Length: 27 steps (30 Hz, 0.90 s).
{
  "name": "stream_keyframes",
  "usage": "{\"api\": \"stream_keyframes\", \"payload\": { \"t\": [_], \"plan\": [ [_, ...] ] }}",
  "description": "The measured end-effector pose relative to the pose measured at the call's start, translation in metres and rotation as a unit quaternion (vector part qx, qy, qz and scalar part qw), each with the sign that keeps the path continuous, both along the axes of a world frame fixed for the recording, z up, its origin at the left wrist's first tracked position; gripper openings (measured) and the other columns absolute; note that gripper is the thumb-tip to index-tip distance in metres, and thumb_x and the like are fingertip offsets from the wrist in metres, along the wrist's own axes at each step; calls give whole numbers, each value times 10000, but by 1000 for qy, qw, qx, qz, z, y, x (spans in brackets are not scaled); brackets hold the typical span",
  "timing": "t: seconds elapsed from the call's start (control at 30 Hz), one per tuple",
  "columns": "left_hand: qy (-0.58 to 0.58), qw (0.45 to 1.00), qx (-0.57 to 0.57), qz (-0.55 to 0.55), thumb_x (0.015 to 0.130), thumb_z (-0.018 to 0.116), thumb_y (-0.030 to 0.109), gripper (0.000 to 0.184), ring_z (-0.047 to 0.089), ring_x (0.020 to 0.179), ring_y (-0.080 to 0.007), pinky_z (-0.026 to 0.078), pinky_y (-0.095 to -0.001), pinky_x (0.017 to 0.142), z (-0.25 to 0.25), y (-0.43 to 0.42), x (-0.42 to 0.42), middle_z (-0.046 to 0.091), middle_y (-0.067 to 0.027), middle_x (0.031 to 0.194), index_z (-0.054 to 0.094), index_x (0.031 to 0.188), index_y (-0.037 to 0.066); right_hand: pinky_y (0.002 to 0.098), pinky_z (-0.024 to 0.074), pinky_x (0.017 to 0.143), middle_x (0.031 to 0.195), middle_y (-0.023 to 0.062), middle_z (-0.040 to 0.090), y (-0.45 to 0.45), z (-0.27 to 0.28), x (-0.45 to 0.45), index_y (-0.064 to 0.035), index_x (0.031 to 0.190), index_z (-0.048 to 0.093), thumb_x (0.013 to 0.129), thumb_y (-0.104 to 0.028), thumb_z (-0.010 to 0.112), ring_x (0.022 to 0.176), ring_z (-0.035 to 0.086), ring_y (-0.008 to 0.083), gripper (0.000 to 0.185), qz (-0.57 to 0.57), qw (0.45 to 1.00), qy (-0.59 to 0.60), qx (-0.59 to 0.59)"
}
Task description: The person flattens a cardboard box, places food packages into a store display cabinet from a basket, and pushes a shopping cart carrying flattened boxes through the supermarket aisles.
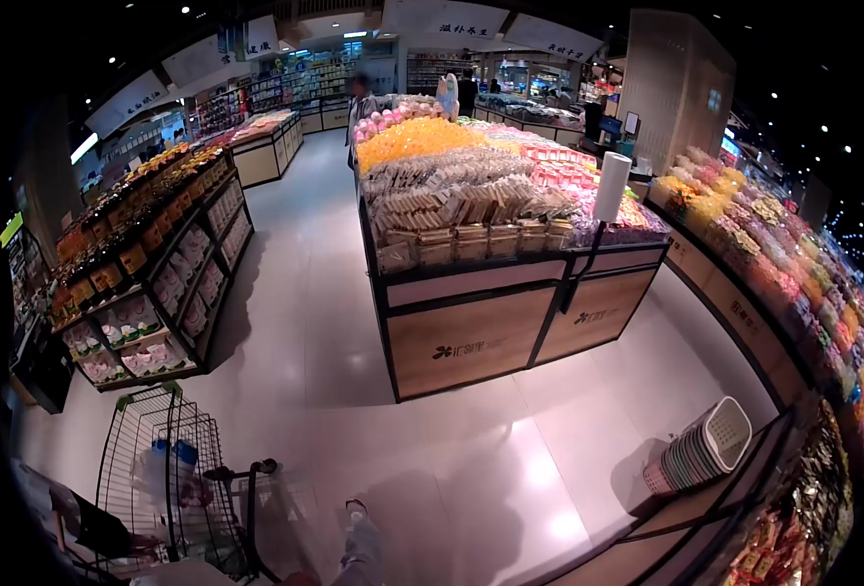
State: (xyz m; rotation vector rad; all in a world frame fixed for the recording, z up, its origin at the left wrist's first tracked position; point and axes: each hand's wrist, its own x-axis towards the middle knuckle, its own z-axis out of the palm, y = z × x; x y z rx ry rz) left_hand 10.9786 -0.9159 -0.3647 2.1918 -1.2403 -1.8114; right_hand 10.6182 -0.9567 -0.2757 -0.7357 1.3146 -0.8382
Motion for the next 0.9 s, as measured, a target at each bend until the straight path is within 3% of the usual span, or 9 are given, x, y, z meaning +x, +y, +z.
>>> {"api": "stream_keyframes", "payload": {
  "t": [0.3,0.37,0.47,0.53,0.57,0.63,0.73,0.83,0.9],
  "plan": [
    [15,997,11,-69,756,541,210,192,598,548,-136,494,-266,489,-60,-272,64,606,-73,638,574,795,25,273,468,496,673,77,524,-157,-17,-4,-47,832,420,817,-282,549,575,547,173,269,-271,952,5,140],
    [105,990,-63,67,732,521,157,160,599,515,-147,487,-266,448,-75,-356,62,603,-86,613,565,750,4,270,467,491,662,74,524,-187,-12,-4,-47,822,421,815,-277,555,569,546,169,266,-321,935,1,153],
    [75,989,-114,65,746,477,108,122,613,576,-147,493,-268,482,-26,-477,33,609,-90,664,552,754,12,265,466,483,645,71,523,-246,1,-9,-47,807,423,813,-269,563,561,543,164,263,-355,923,9,146],
    [97,984,-150,11,763,463,143,150,617,622,-208,497,-330,537,-15,-549,19,607,-101,686,551,778,23,262,464,477,634,69,523,-305,9,-2,-47,797,424,812,-264,568,556,542,160,262,-350,927,16,135],
    [95,984,-153,12,763,463,143,150,617,622,-208,497,-330,537,-10,-585,18,607,-101,686,551,778,23,331,505,605,773,133,570,-342,-1,-8,-25,864,422,795,-277,587,722,587,225,310,-305,943,51,123],
    [-96,943,-245,-205,766,501,220,209,598,774,-272,477,-370,651,-13,-655,7,600,-153,825,531,843,28,315,499,596,792,129,579,-433,35,23,-2,882,451,811,-271,563,708,584,210,300,-240,963,92,82],
    [-103,956,-168,-216,757,520,280,263,557,870,-310,433,-395,752,40,-750,12,583,-159,907,537,856,37,302,488,607,795,117,590,-566,31,63,9,911,493,837,-257,518,699,586,201,277,-162,984,43,65],
    [-94,968,-90,-215,729,582,327,337,596,730,-233,475,-355,634,-14,-822,58,608,-120,832,554,882,28,296,475,596,781,112,590,-697,14,100,1,920,504,840,-253,513,702,583,193,266,-99,994,-2,45],
    [-65,967,-48,-243,739,610,275,322,621,603,-159,504,-283,508,-34,-846,120,623,-109,740,570,870,-16,297,490,625,835,106,597,-788,-29,112,-11,990,489,865,-243,448,706,598,187,267,40,992,100,72]
  ]
}}
